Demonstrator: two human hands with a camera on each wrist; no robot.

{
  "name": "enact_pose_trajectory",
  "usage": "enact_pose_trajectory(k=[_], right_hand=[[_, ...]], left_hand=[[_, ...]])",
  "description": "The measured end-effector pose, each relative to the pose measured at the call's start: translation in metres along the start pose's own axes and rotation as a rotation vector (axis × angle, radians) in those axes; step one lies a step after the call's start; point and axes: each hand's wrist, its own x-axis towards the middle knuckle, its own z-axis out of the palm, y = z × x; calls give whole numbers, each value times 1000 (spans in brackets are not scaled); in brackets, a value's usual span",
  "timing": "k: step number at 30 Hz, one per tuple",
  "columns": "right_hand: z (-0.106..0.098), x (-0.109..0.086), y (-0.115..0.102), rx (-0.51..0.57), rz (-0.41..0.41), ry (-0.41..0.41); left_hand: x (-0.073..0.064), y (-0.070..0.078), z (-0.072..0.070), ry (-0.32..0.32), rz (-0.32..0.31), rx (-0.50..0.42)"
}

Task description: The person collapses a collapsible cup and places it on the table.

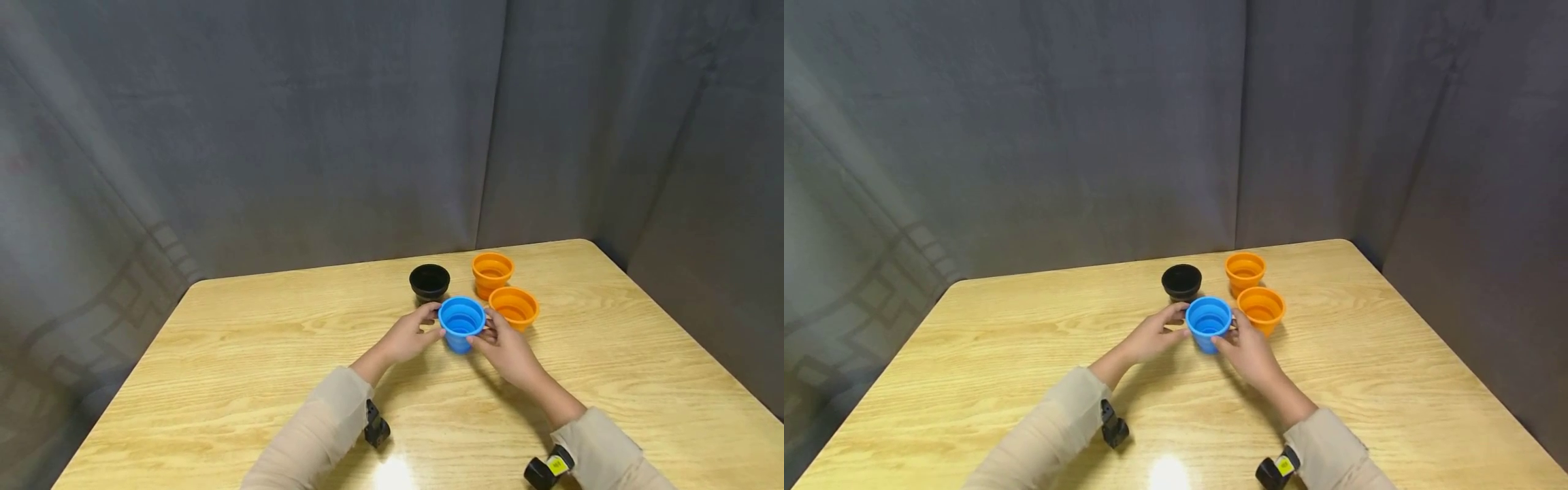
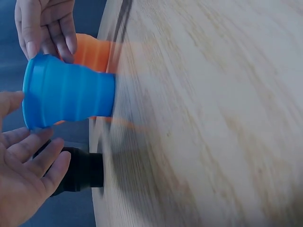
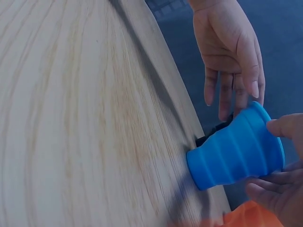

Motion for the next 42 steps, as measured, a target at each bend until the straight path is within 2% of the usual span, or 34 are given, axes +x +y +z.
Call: enact_pose_trajectory(k=[16,24,27,32,37,42], right_hand=[[4,-5,-7,0,-3,50],[6,-10,-12,80,-4,72],[7,-11,-13,121,-1,70],[8,-13,-15,172,-6,71],[9,-16,-18,193,1,72],[10,-22,-22,236,10,75]], left_hand=[[-12,9,-4,78,-22,-26],[-21,14,-7,117,-9,-17],[-24,15,-7,124,-5,13],[-28,14,-8,143,41,83],[-34,16,-9,190,91,145],[-42,19,-11,240,128,245]])
